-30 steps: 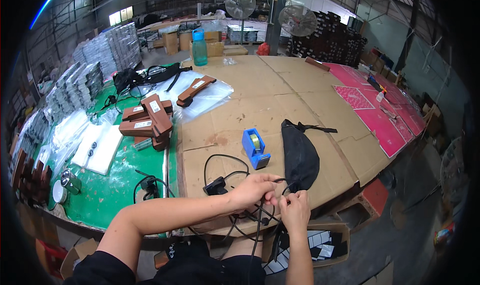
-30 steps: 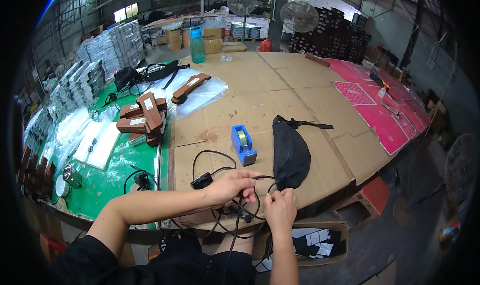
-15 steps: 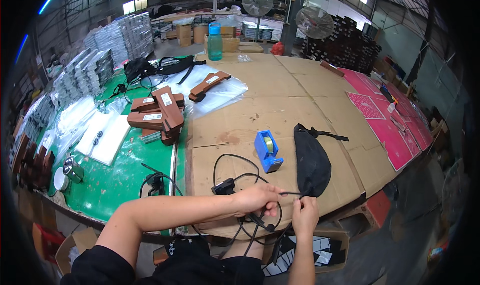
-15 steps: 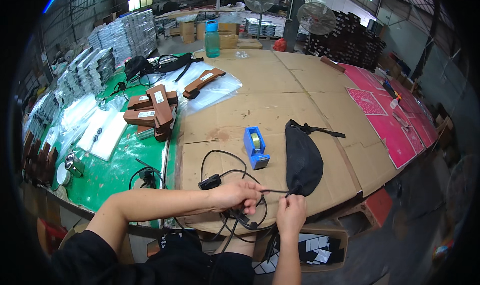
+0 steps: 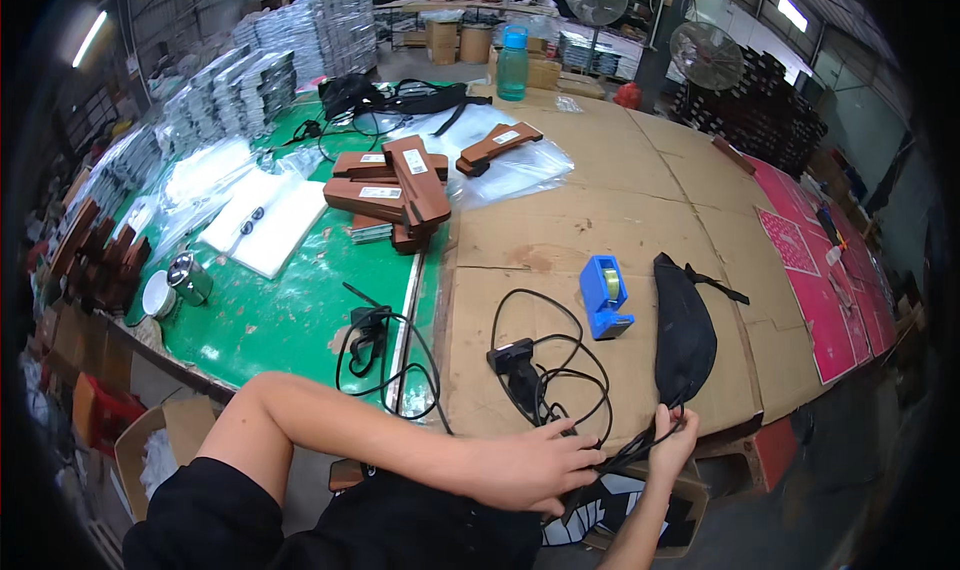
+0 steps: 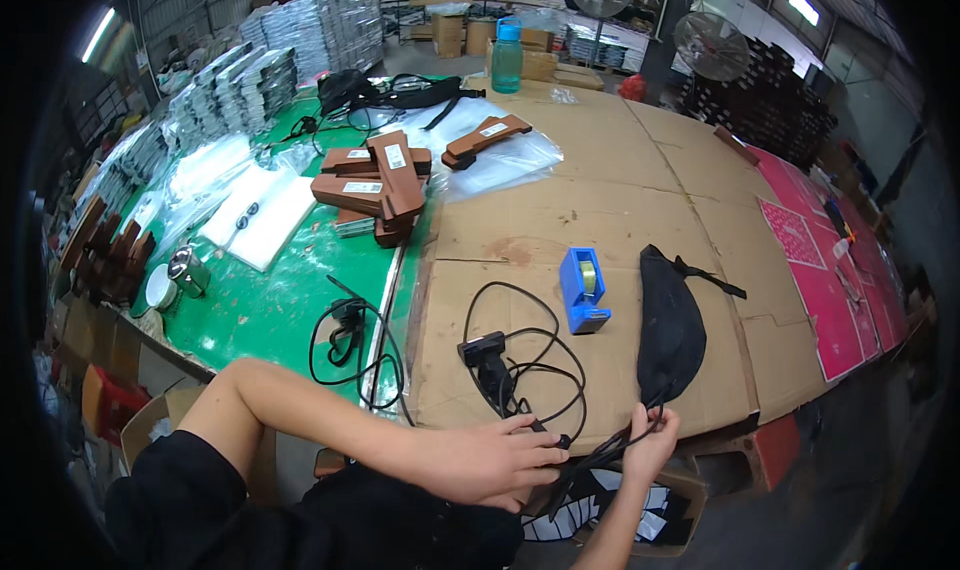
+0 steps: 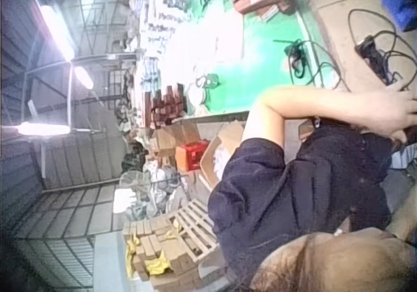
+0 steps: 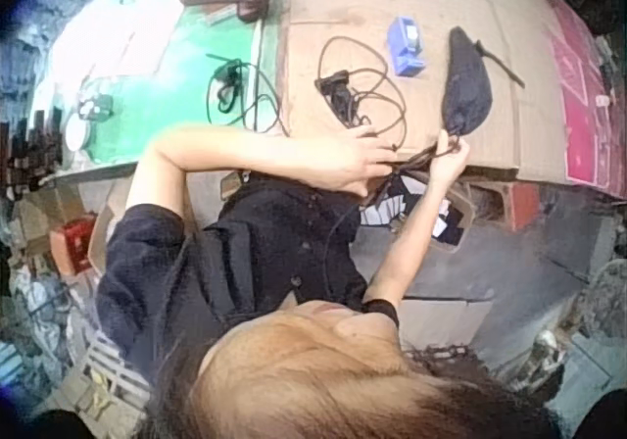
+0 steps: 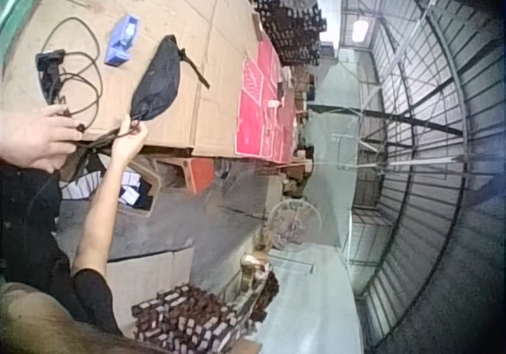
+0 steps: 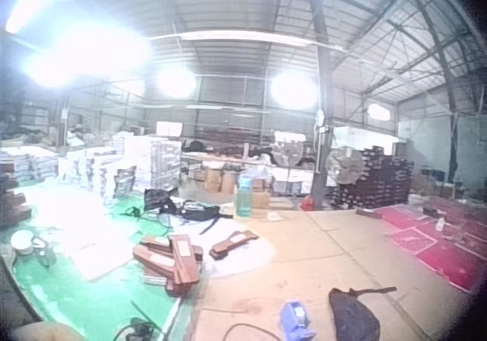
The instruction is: Assembling electronic gear with mesh pouches and organizing straps at a warehouse table.
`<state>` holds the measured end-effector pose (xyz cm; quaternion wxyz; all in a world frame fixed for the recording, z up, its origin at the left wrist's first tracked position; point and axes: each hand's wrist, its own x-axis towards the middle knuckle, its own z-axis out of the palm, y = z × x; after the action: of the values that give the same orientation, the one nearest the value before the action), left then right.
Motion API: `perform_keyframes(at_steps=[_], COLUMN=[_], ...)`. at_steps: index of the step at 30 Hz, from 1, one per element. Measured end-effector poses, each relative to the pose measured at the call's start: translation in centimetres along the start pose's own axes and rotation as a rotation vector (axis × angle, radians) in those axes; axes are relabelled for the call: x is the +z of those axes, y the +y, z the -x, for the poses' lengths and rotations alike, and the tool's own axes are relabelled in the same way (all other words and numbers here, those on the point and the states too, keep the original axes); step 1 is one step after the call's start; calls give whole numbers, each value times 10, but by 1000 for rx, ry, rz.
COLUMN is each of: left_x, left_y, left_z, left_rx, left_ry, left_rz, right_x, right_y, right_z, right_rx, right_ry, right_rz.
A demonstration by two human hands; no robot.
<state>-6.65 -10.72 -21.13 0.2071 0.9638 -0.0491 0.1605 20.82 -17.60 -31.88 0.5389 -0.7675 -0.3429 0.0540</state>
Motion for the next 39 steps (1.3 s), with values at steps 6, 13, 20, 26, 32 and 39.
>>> perform_keyframes(at_steps=[6,13,20,26,32,39], left_x=[-43,-38,-19,-8,-2,2], left_y=[40,53,54,55,52,53], left_z=[83,147,150,158,162,164], left_rx=[-108,-646,-714,-846,-926,-930], left_ry=[-115,90,139,195,240,245], left_rz=[428,1063,1110,1090,1188,1236], right_x=[-44,-46,36,57,8,-125], right_y=[-15,-26,-61,-82,-49,-48], right_z=[4,-17,-109,-116,-162,-200], right_rx=[254,126,-243,81,61,379], right_ry=[-343,-190,-191,-374,-240,-338], right_rz=[-319,-100,695,749,244,-382])
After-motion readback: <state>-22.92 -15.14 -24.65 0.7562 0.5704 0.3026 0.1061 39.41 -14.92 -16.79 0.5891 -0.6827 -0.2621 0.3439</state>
